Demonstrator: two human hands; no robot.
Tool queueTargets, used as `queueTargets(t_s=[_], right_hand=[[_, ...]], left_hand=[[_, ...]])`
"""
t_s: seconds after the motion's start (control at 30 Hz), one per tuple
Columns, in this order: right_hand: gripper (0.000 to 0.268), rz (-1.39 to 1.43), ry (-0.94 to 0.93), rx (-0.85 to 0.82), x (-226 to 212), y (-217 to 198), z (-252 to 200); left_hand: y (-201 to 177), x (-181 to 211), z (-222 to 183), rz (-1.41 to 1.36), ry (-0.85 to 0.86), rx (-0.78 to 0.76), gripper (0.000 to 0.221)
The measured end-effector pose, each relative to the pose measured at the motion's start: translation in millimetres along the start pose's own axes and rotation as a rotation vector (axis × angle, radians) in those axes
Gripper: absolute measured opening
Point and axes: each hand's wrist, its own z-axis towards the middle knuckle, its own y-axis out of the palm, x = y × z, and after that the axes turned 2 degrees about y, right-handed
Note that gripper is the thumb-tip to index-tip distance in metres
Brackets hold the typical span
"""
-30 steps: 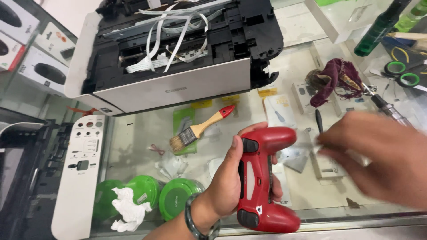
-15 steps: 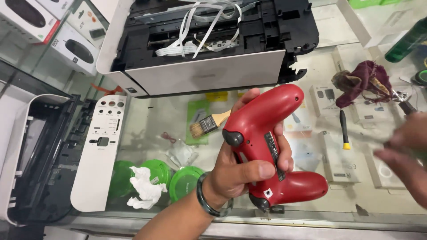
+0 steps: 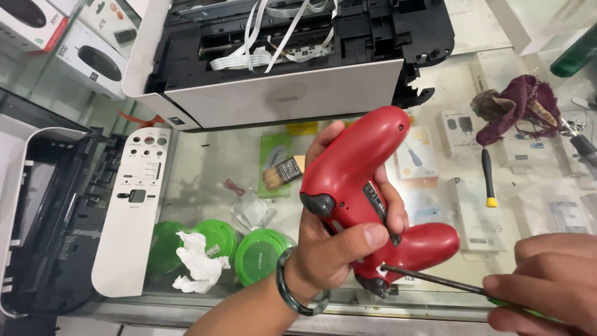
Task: Repairing a red game controller by unscrewing its casing on a glass workbench
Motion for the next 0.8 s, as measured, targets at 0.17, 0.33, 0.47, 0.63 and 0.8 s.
queueTargets(t_s=[0.17, 0.33, 0.47, 0.63, 0.8], right_hand=[[0.035, -0.072, -0.05, -0.1, 18.0, 4.4, -11.1], [0.036, -0.016, -0.11, 0.045, 1.6, 1.4, 9.7], [0.037, -0.016, -0.098, 0.003, 8.7, 3.4, -0.6], [0.037, 0.003, -0.133, 0.03, -4.7, 0.6, 18.5], [0.036, -0.005, -0.033, -0.001, -15.8, -6.4, 30.4]], left_hand=[[-6.2, -1.8, 2.2, 0.069, 0.012, 0.001, 0.089], [-8.2, -3.2, 3.3, 0.095, 0.023, -0.01, 0.089], [-8.6, -3.2, 4.3, 0.131, 0.025, -0.005, 0.088], [-7.6, -2.9, 4.5, 0.166, 0.01, 0.008, 0.09], [-5.8, -1.8, 3.7, 0.222, 0.005, 0.011, 0.09]])
